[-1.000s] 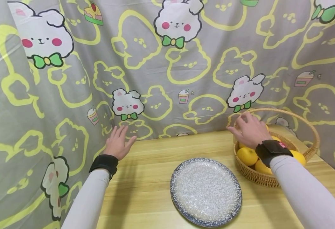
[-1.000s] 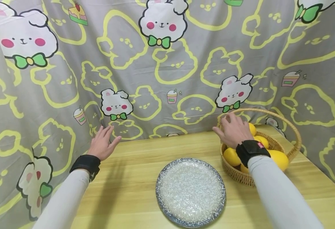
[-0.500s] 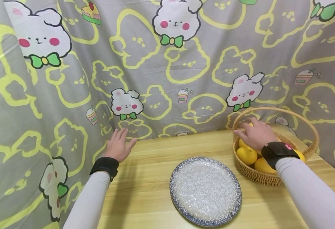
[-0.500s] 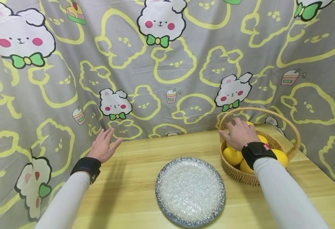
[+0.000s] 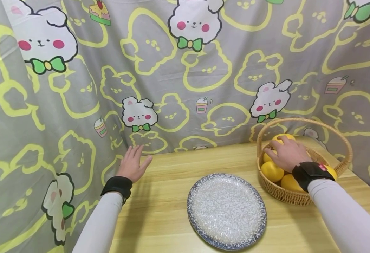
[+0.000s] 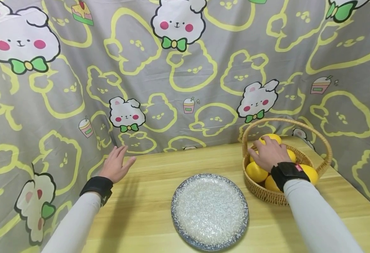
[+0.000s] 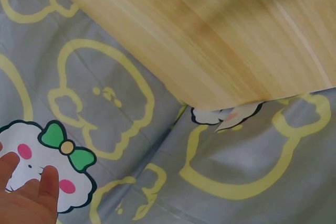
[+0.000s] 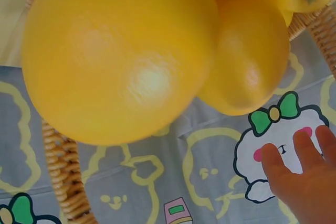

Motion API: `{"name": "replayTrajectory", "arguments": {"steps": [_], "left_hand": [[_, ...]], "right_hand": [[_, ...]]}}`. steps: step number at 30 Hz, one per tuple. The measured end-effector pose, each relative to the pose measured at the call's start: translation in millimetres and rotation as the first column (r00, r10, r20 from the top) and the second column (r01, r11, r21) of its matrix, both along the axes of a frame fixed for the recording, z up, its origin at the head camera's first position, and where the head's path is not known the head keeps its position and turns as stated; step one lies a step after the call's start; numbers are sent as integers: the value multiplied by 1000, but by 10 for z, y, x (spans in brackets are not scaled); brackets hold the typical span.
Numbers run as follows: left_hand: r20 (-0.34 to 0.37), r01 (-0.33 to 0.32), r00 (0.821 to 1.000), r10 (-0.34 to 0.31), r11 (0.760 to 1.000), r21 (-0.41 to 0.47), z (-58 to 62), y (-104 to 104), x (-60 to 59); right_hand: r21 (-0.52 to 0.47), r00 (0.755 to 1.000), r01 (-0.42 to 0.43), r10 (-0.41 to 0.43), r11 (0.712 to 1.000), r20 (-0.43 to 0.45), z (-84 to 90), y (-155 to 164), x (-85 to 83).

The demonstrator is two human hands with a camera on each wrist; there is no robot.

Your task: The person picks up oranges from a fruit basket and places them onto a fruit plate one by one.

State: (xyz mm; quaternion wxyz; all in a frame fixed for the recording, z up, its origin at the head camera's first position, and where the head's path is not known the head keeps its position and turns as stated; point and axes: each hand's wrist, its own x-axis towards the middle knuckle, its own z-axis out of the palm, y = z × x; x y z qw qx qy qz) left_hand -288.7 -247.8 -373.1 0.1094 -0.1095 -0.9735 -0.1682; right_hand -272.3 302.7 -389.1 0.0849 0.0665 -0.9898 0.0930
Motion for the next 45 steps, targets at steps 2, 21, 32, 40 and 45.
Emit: {"name": "replayTrajectory", "arguments": {"steps": [2, 21, 32, 40, 45], "left_hand": [[4, -3, 1000, 3, 1000, 1, -15, 6, 7], [-8, 38, 999, -38, 999, 30, -278, 2, -59], [-55, 58, 997, -55, 997, 43, -451, 55, -38], [33, 32, 999, -34, 998, 49, -524, 117, 2], [60, 40, 997, -43, 997, 66, -649, 125, -24]], "right_hand": [[6, 1000, 4, -4, 1000, 6, -26, 10, 4], [-18, 996, 40, -39, 999, 85, -249, 126, 56], [-47, 996, 67, -64, 997, 59, -358, 227, 53], [-64, 995, 93, -90, 994, 49, -405, 276, 76], [-62, 995, 96, -94, 993, 44, -414, 290, 81]]}}
